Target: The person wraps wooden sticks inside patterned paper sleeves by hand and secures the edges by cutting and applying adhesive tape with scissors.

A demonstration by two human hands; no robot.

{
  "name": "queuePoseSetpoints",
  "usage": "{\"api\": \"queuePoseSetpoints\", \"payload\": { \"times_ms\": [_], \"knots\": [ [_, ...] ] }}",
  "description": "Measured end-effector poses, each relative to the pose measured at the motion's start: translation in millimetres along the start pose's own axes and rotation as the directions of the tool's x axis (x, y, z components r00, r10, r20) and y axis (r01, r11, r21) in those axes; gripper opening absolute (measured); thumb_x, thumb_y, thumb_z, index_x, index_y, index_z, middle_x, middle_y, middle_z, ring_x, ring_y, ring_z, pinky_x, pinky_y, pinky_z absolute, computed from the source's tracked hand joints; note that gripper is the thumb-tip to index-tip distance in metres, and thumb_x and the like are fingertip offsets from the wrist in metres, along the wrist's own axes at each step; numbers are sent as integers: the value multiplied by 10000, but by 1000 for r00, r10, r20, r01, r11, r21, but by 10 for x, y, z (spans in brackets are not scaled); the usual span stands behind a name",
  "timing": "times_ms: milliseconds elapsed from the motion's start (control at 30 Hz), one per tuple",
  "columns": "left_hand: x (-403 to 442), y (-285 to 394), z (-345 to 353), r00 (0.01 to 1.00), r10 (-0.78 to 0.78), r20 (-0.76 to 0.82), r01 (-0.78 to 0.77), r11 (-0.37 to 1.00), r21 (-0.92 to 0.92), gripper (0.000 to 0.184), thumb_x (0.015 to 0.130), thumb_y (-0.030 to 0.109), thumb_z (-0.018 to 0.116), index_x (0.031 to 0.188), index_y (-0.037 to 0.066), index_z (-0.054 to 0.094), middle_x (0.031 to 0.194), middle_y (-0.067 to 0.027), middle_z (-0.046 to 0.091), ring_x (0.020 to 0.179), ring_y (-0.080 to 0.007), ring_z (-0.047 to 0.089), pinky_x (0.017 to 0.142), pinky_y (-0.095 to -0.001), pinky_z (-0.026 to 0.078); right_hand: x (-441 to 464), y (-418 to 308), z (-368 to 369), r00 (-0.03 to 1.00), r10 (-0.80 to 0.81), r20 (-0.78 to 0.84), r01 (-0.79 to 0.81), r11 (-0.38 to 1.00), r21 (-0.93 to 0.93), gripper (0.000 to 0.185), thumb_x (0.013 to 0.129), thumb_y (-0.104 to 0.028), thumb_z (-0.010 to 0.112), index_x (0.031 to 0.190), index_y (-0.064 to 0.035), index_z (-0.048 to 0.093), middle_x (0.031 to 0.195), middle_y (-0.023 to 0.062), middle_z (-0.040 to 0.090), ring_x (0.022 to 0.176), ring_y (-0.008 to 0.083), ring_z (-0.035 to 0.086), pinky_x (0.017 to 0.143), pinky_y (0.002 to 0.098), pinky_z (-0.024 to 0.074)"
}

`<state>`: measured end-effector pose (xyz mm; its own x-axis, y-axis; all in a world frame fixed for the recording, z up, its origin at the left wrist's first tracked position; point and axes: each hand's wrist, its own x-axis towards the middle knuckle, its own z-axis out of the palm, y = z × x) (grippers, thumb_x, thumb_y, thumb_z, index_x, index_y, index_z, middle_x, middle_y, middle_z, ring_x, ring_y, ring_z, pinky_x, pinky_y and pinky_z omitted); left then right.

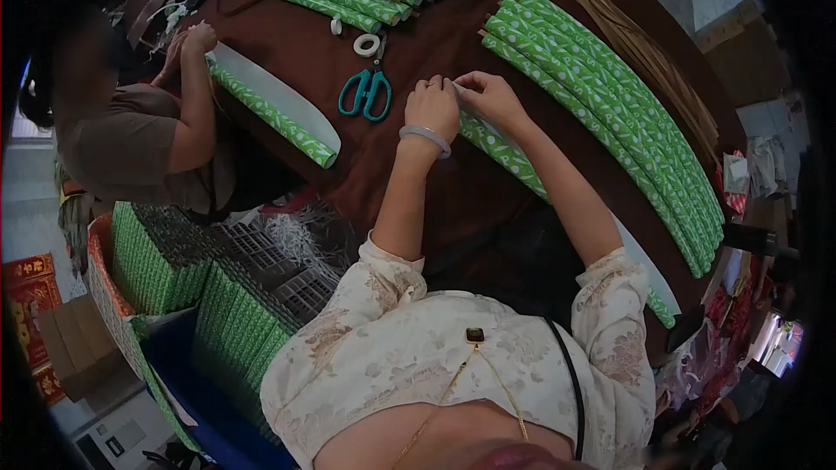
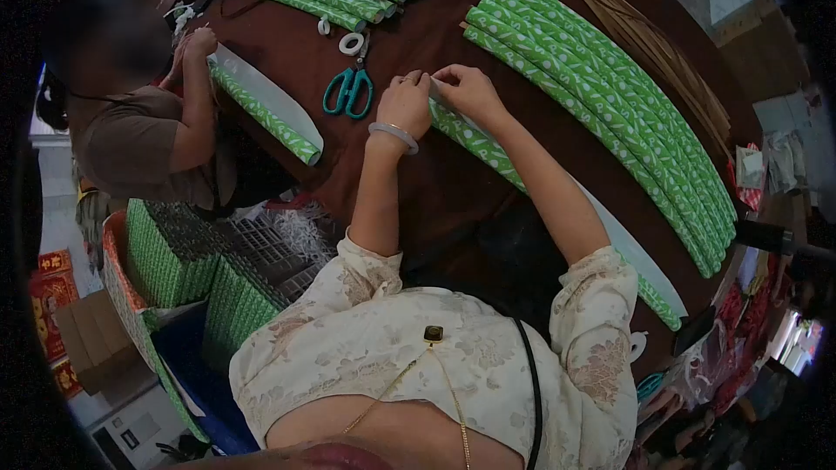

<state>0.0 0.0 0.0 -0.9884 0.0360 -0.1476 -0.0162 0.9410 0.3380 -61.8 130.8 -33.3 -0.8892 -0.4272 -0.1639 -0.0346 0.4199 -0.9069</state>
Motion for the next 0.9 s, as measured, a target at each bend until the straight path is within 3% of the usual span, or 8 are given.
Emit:
{"api": "queuePoseSetpoints", "payload": {
  "times_ms": [67, 200, 267, 500, 600, 700, 767, 900],
  "knots": [
    [-20, -10, 47, 991, 39, -124, -32, 998, 59, 425, 792, 103, 462, 1193, -38, 473, 1301, -204, 423, 1168, -334, 429, 918, -414, 394, -3, -24, 31, 1000, -30, 5, 30, 997, 74, 303, 762, -253, 628, 962, -27, 650, 864, 90, 666, 772, 152, 624, 715, 272, 473],
    [10, -27, 165, 987, 99, -127, -90, 993, 76, 487, 818, 171, 437, 1233, -82, 422, 1343, -244, 356, 1243, -356, 343, 981, -427, 323, 6, 29, 20, 999, -44, -21, 46, 992, 120, 298, 755, -238, 626, 957, -22, 651, 862, 89, 667, 773, 153, 627, 720, 273, 475],
    [17, -57, 259, 966, 140, -219, -104, 981, 166, 489, 837, 187, 413, 1234, -97, 395, 1328, -285, 343, 1250, -419, 311, 975, -519, 299, 0, 29, 20, 998, -54, -13, 56, 987, 151, 296, 744, -225, 625, 956, -20, 653, 870, 94, 667, 779, 158, 630, 726, 276, 476],
    [-13, 133, 154, 998, -10, -59, 16, 994, 105, 595, 864, 277, 381, 1304, -114, 295, 1414, -289, 159, 1340, -411, 69, 1043, -573, 106, -27, -35, -42, 999, -29, 32, 25, 994, 109, 265, 802, -161, 561, 992, 12, 624, 892, 76, 643, 788, 121, 586, 726, 255, 460],
    [-11, 152, 152, 996, -34, -81, 41, 996, 79, 620, 872, 317, 392, 1310, -109, 288, 1415, -288, 158, 1341, -411, 58, 1038, -583, 92, 86, 104, -81, 972, -233, 31, 226, 961, 158, 287, 825, -195, 529, 991, 16, 633, 893, 91, 648, 832, 145, 587, 763, 259, 449],
    [-5, 164, 179, 993, -75, -90, 79, 996, 51, 634, 876, 346, 401, 1316, -98, 287, 1420, -282, 148, 1344, -407, 38, 1030, -600, 77, 102, 44, -83, 948, -315, 47, 318, 943, -100, 313, 850, -229, 500, 987, 15, 639, 902, 99, 650, 868, 159, 583, 786, 258, 435],
    [-15, 185, 186, 990, -87, -109, 97, 991, 90, 627, 878, 345, 398, 1322, -84, 288, 1424, -278, 143, 1346, -404, 33, 1023, -612, 68, 142, -4, -33, 995, 99, 1, -98, 977, 189, 322, 843, -255, 523, 979, 9, 648, 874, 91, 654, 830, 146, 588, 761, 263, 443],
    [-16, 169, 216, 988, -81, -134, 92, 993, 78, 621, 880, 343, 395, 1326, -74, 288, 1426, -274, 137, 1348, -398, 23, 1018, -619, 64, 158, -30, -26, 997, 71, -5, -71, 996, 58, 361, 793, -347, 567, 875, -13, 676, 767, 126, 660, 700, 184, 614, 667, 285, 465]
  ]
}}
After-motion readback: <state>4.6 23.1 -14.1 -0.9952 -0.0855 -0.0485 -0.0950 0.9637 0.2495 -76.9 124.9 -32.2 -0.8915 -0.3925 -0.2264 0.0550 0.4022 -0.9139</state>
